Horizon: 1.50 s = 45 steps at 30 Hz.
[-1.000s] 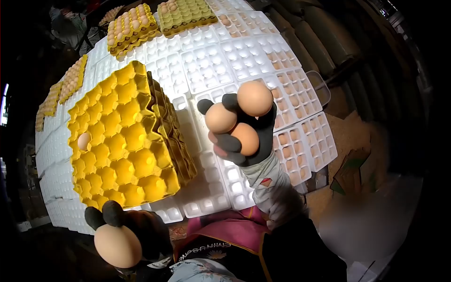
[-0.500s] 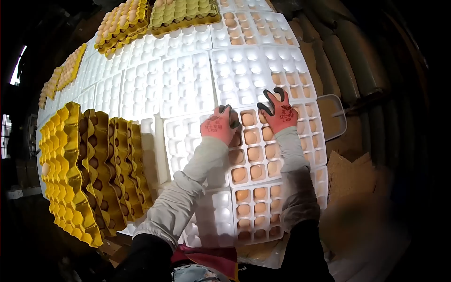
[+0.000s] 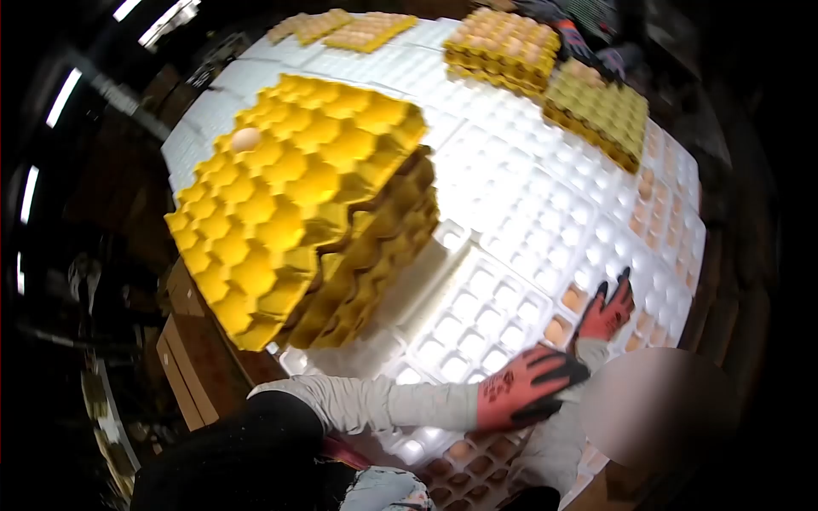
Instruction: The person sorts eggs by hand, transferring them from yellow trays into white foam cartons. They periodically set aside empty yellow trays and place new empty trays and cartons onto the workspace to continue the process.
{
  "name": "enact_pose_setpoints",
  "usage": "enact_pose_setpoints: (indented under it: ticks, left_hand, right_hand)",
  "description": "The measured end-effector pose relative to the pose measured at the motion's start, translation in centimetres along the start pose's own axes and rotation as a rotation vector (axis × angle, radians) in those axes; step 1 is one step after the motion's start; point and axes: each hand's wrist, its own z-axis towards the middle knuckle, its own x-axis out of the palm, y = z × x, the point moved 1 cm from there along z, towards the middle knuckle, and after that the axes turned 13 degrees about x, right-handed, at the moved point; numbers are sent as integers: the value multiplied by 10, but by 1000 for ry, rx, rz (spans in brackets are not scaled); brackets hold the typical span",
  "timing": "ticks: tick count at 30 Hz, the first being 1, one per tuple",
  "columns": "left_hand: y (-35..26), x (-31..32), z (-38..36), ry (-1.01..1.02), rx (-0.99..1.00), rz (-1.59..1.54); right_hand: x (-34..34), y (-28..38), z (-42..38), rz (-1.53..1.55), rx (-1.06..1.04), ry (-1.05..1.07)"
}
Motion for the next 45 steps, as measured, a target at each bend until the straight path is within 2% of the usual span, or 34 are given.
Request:
enact_pose_setpoints:
  ticks: [2, 4, 5, 6, 7, 8, 9, 11, 13, 14, 15, 17, 19, 20, 22, 23, 24, 25, 26, 28, 29, 30, 31, 33, 34, 36, 37, 38, 39, 40, 42, 43, 44, 45]
  left_hand:
    - [-52, -55, -22, 20, 147, -228]
    - [-87, -113, -45, 25, 305, -182]
    - [-109, -165, -42, 98, -11, -436]
    - [-120, -214, -44, 151, 134, -244]
    - [-127, -264, -54, 3, 261, 33]
    - [-132, -302, -68, -150, 142, 223]
    - [-141, -334, -79, -332, -33, 313]
    - [-147, -382, -108, -551, -319, 427]
    - [-145, -424, -145, -670, -269, 525]
    - [-140, -446, -169, -790, -272, 494]
    - [-129, -471, -201, -836, -323, 559]
    - [-95, -523, -270, -1051, -437, 411]
    - [-50, -568, -338, -1147, -471, 309]
    - [-27, -582, -360, -1193, -502, 194]
    - [24, -595, -402, -1166, -573, 61]
    - [45, -598, -413, -1135, -621, 12]
    - [58, -603, -413, -1044, -727, 143]
    - [72, -608, -411, -942, -822, 274]
    - [95, -612, -417, -927, -922, 369]
    - [158, -615, -447, -912, -1151, 428]
    - [167, -624, -445, -907, -1140, 413]
    - [175, -628, -441, -899, -1239, 386]
    - [181, -630, -439, -884, -1344, 356]
    - [198, -634, -446, -850, -1326, 276]
    - [204, -636, -449, -842, -1318, 276]
    - [199, -647, -442, -805, -1374, 196]
    - [201, -650, -439, -781, -1453, 205]
    - [210, -647, -441, -813, -1450, 345]
    - [225, -642, -449, -832, -1405, 407]
    - [222, -648, -444, -797, -1471, 394]
    - [309, -642, -509, -837, -1530, 216]
    - [281, -656, -489, -1040, -1255, -149]
    - [289, -656, -496, -1143, -1156, -262]
    - [297, -658, -498, -1245, -1053, -365]
  right_hand:
    - [-25, 68, 19, 338, -103, 81]
    - [-55, 152, 37, 685, -175, 289]
    - [-72, 207, 40, 839, -227, 430]
    - [-93, 266, 36, 783, -324, 525]
    - [-105, 325, 26, 721, -416, 610]
    - [-104, 376, 13, 679, -560, 635]
    - [-101, 423, -3, 636, -695, 660]
    - [-76, 502, -38, 377, -866, 616]
    - [-45, 550, -68, -119, -956, 591]
    - [-40, 568, -76, -315, -885, 762]
    - [-37, 577, -80, -364, -977, 616]
    - [-37, 590, -78, -322, -826, 811]
    - [-27, 589, -66, 39, -589, 949]
    - [-25, 605, -74, 227, -546, 839]
    - [-7, 677, -98, 309, -559, 871]
    - [23, 711, -116, 409, -465, 952]
    - [60, 747, -133, 290, -469, 1041]
    - [100, 775, -155, 108, -625, 968]
    - [142, 795, -176, -61, -643, 995]
    - [227, 801, -204, -248, -694, 916]
    - [246, 807, -216, -356, -683, 909]
    - [259, 811, -225, -382, -693, 884]
    - [266, 807, -224, -382, -689, 905]
    - [249, 803, -211, -126, -723, 918]
    - [237, 799, -192, -52, -784, 984]
    - [131, 809, -172, -101, -716, 943]
    - [90, 791, -150, -57, -758, 806]
    - [39, 777, -139, -3, -649, 727]
    - [1, 743, -115, -96, -661, 532]
    - [-34, 697, -97, -196, -543, 373]
    - [-86, 577, -79, -764, -216, 47]
    - [-98, 518, -75, -1002, 68, 95]
    - [-106, 487, -88, -1060, 293, 204]
    - [-108, 439, -87, -979, 388, 346]
